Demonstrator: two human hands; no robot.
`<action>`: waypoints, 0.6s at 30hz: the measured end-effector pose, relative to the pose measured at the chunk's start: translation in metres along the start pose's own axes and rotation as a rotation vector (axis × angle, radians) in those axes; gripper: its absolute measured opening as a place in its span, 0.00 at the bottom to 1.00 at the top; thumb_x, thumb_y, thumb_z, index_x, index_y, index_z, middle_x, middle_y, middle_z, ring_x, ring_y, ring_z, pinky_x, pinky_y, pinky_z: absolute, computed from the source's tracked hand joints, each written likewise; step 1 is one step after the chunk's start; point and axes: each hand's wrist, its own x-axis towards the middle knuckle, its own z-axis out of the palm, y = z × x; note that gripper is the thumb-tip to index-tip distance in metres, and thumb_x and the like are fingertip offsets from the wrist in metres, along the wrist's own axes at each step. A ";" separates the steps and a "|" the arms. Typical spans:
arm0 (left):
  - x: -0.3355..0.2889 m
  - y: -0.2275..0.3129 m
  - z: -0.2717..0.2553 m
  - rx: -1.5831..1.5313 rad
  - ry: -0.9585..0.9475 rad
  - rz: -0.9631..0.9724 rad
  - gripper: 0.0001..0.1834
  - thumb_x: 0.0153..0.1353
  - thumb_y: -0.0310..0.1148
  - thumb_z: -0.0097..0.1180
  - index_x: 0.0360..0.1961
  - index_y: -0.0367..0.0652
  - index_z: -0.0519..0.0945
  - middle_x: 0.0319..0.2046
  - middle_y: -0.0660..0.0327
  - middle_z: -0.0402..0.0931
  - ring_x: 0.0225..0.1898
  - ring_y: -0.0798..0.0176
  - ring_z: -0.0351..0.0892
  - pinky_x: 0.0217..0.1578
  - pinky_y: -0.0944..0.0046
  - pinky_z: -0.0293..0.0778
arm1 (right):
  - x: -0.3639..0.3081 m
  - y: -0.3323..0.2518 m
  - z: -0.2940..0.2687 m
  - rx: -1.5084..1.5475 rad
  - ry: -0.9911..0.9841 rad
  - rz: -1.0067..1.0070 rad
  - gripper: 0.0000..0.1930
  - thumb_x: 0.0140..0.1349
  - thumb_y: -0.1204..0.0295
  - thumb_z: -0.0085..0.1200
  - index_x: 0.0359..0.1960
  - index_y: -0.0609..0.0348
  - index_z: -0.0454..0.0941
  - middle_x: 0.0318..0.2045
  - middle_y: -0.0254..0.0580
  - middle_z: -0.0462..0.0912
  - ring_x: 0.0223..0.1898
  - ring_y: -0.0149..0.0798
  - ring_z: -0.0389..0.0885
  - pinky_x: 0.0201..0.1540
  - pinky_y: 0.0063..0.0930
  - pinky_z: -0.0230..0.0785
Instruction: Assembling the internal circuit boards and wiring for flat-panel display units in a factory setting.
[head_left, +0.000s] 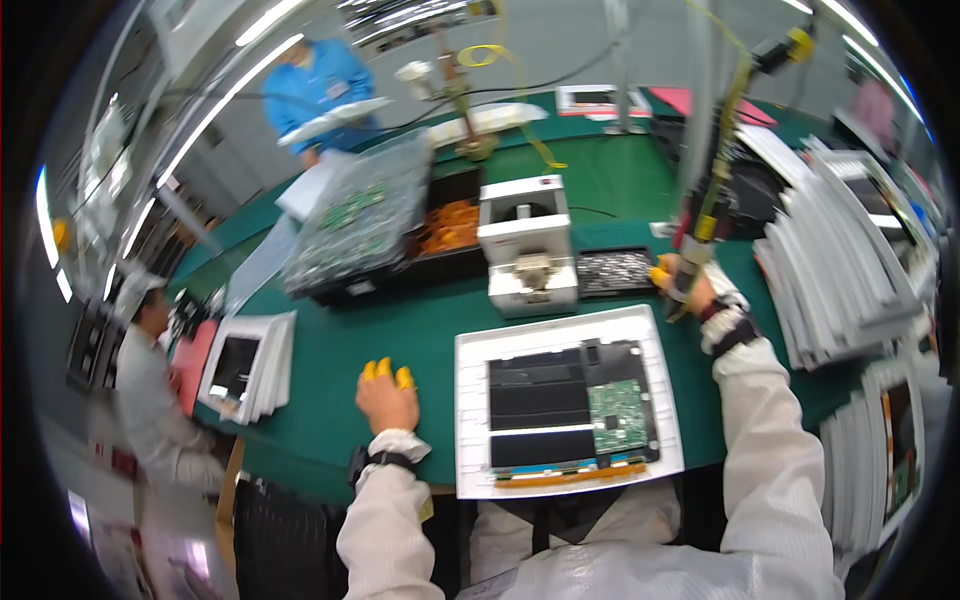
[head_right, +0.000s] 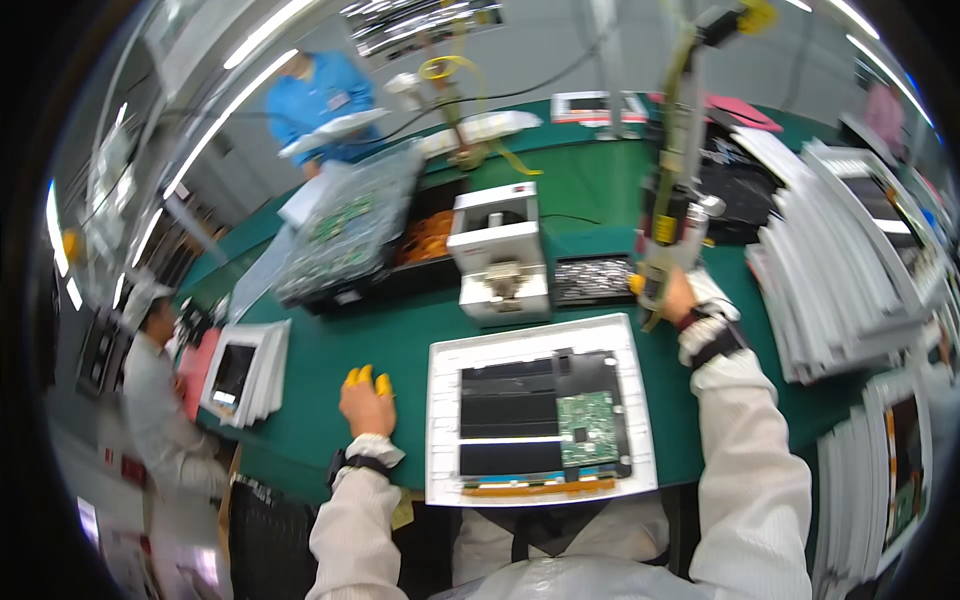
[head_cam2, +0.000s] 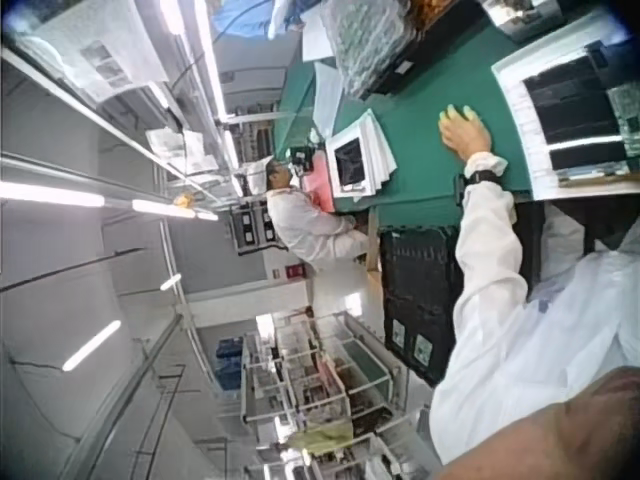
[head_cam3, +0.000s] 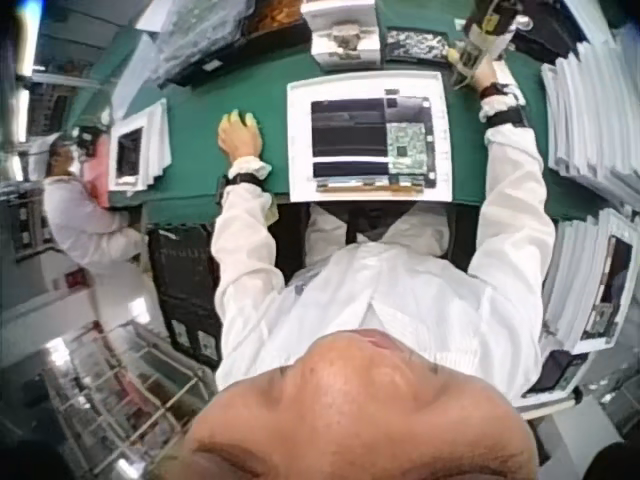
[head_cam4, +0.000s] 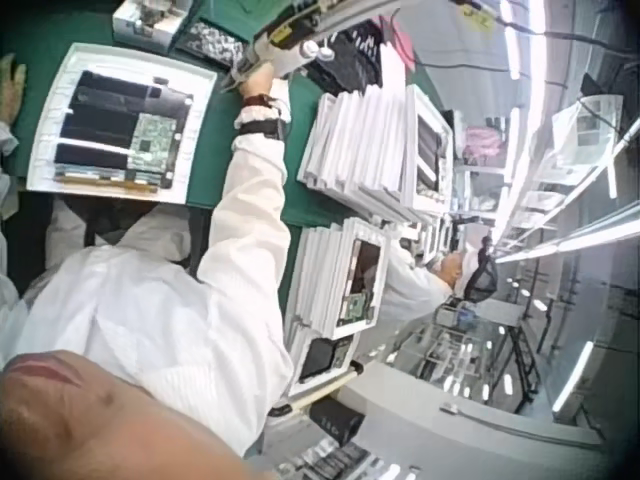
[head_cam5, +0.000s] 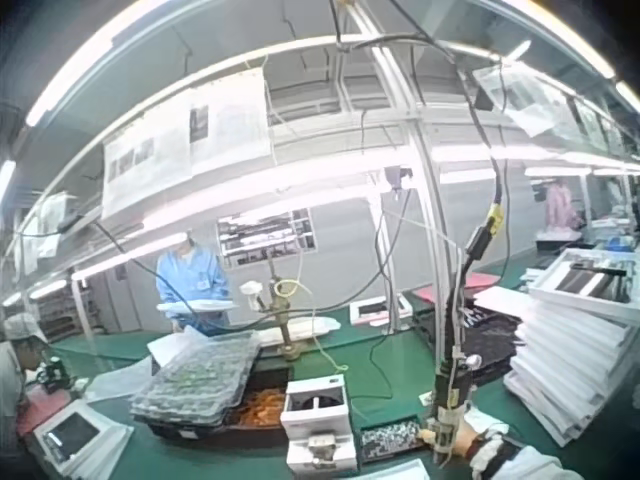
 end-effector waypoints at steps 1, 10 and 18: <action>-0.004 -0.015 -0.001 0.007 0.001 -0.008 0.23 0.61 0.42 0.52 0.51 0.37 0.78 0.53 0.47 0.75 0.57 0.44 0.69 0.56 0.48 0.65 | -0.016 -0.055 0.012 0.234 -0.004 0.183 0.11 0.63 0.70 0.54 0.46 0.59 0.73 0.33 0.34 0.75 0.32 0.33 0.76 0.32 0.26 0.71; -0.012 0.004 0.001 -0.082 -0.070 -0.136 0.24 0.61 0.43 0.54 0.54 0.39 0.75 0.58 0.49 0.68 0.65 0.47 0.58 0.65 0.44 0.51 | -0.008 -0.049 0.003 -0.257 -0.013 0.268 0.08 0.63 0.74 0.49 0.25 0.63 0.72 0.12 0.38 0.74 0.10 0.31 0.73 0.10 0.26 0.62; -0.007 0.009 -0.009 -0.081 -0.212 -0.143 0.24 0.61 0.42 0.56 0.53 0.36 0.76 0.58 0.47 0.69 0.66 0.46 0.57 0.66 0.44 0.49 | -0.023 -0.022 -0.035 -0.100 0.217 0.127 0.06 0.59 0.74 0.51 0.32 0.66 0.76 0.20 0.40 0.78 0.19 0.32 0.77 0.20 0.26 0.66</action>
